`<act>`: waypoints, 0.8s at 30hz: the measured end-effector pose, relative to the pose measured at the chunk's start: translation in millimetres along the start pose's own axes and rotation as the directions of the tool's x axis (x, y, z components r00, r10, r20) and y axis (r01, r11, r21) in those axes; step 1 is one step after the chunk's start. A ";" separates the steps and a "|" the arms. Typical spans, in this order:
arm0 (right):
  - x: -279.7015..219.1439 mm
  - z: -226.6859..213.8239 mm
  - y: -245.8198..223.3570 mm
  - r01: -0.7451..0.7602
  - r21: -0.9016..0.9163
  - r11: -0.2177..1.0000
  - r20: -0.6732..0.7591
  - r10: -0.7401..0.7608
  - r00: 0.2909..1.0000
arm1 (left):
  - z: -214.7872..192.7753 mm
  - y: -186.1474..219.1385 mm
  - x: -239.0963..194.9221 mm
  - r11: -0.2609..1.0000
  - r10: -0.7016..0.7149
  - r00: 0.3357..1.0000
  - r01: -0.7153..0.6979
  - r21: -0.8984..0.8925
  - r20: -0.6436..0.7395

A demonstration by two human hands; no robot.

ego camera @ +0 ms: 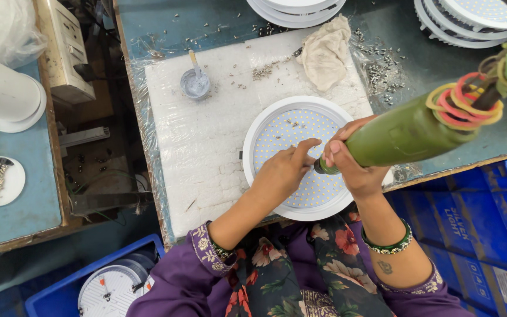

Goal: The person assembles LED lighting fixtures by picking up small screws from the workstation, placing them into holes on the LED circuit board within a circular white housing, and driving them in with a pneumatic screwdriver.

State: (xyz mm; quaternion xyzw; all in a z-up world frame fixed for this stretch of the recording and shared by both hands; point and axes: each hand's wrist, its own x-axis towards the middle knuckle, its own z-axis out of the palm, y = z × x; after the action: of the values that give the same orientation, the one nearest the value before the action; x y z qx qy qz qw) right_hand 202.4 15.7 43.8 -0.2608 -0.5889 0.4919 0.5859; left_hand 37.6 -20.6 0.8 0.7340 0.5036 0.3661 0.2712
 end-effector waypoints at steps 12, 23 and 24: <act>-9.2 2.3 0.1 -0.005 -0.025 1.000 -0.028 0.004 1.000 | -1.1 -0.7 -2.1 0.999 -0.050 0.998 0.049 0.017 0.040; -5.1 5.3 -4.1 0.016 -0.053 0.998 -0.026 -0.017 1.000 | -12.2 11.8 -7.0 1.000 -0.023 0.998 0.022 0.023 0.055; -4.7 5.7 -4.3 0.003 -0.034 0.999 -0.028 -0.004 1.000 | -17.2 16.4 -13.8 1.000 0.003 0.999 -0.004 0.021 0.034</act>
State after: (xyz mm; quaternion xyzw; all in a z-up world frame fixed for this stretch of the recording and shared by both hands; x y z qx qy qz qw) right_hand 198.9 8.4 46.5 -0.2768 -0.5893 0.4770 0.5904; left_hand 29.5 -38.8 19.8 0.7438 0.5015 0.3485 0.2716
